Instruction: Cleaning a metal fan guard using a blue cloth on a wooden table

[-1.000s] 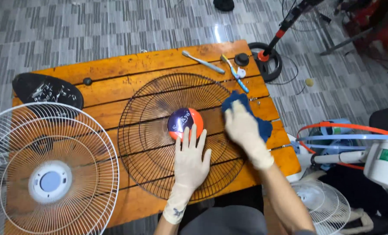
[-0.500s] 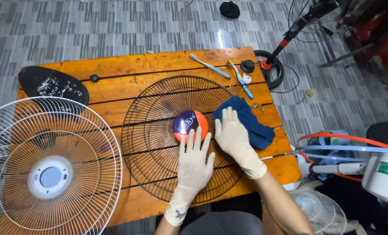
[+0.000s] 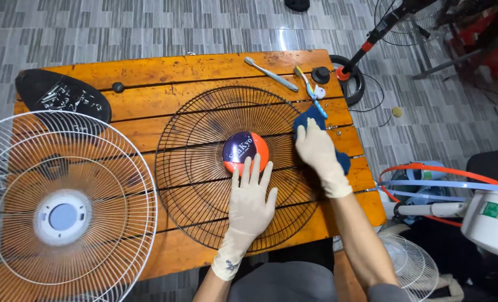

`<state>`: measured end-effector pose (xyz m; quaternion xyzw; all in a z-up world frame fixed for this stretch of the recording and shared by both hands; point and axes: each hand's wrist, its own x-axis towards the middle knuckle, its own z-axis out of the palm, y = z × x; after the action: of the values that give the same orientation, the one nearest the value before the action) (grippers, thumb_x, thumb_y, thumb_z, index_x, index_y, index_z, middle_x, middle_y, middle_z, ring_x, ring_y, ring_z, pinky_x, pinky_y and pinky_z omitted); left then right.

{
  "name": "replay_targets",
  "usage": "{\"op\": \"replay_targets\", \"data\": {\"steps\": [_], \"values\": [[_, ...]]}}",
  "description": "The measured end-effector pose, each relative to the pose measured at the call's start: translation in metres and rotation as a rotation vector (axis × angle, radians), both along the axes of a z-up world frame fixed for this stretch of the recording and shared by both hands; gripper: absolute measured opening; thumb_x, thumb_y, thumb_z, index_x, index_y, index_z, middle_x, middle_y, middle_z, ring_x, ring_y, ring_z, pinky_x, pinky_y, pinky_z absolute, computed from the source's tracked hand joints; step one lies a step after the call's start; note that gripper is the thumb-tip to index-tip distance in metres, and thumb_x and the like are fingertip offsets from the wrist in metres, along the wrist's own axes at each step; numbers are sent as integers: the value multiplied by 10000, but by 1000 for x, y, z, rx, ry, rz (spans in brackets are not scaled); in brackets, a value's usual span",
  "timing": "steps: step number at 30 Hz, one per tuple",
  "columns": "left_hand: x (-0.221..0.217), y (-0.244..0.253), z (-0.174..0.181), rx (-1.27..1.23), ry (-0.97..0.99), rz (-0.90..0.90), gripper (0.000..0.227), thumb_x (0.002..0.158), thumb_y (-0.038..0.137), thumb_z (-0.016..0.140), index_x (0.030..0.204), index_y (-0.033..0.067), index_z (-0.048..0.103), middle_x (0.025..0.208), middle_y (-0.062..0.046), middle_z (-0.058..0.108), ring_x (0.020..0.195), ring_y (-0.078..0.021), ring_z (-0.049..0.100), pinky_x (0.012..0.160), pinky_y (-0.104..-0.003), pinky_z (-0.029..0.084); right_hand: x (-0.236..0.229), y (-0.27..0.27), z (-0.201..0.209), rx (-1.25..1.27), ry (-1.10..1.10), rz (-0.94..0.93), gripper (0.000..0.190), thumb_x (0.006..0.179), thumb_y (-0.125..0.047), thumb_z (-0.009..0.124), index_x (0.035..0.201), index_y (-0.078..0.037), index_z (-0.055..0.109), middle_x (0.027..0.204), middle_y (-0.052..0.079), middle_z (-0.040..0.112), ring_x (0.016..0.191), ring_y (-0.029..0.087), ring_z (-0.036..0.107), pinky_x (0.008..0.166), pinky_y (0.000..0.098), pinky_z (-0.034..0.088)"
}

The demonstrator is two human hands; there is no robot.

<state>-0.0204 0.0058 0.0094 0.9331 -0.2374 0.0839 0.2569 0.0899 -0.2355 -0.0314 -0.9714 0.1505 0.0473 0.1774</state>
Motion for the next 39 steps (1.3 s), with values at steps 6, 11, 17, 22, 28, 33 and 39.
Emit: {"op": "replay_targets", "data": {"steps": [6,11,17,22,28,33,39], "values": [[1,0,-1,6,34,-6,614,990,389,501,1555,158,441,1629,-182,381,1498,-400,335,1179,-593,212,-38,81,80,56,-53,161,557,1070,-281,390,1518,40,470,1558,313,442,1432,471,440,1158,535,384],[0,1,2,-2,41,-7,606,1001,382,486,1561,156,432,1636,-187,370,1502,-403,328,1180,-599,205,-7,39,35,51,-23,36,615,1065,-354,364,1527,47,423,1509,353,467,1372,504,496,1147,573,391],[0,1,2,-28,71,-16,591,1002,374,488,1544,141,459,1626,-191,385,1507,-402,322,1191,-596,189,0,36,25,-18,-53,147,601,1076,-351,364,1530,32,453,1556,298,452,1445,435,440,1166,519,383],[4,-1,4,-23,16,-7,594,983,366,512,1529,133,472,1608,-198,406,1496,-406,344,1187,-601,209,-5,55,46,-13,-127,139,547,1070,-288,415,1477,70,489,1495,362,483,1409,478,466,1157,546,391],[-2,1,2,-3,9,12,603,973,365,531,1525,124,479,1604,-201,413,1491,-404,359,1192,-592,229,9,33,26,81,-143,147,570,1071,-316,419,1507,47,480,1513,347,468,1419,476,440,1176,540,363],[-1,2,10,-17,38,-9,544,968,362,541,1435,85,562,1604,-208,414,1495,-402,344,1198,-590,195,-24,93,63,-3,-66,228,590,1058,-319,411,1515,50,470,1564,316,428,1454,473,407,1182,528,361],[1,3,18,-34,48,-19,616,977,339,531,1543,111,447,1603,-218,406,1487,-420,352,1180,-612,219,42,16,5,0,11,49,663,1071,-447,334,1547,-1,453,1543,255,493,1396,406,510,1157,524,392]]}}
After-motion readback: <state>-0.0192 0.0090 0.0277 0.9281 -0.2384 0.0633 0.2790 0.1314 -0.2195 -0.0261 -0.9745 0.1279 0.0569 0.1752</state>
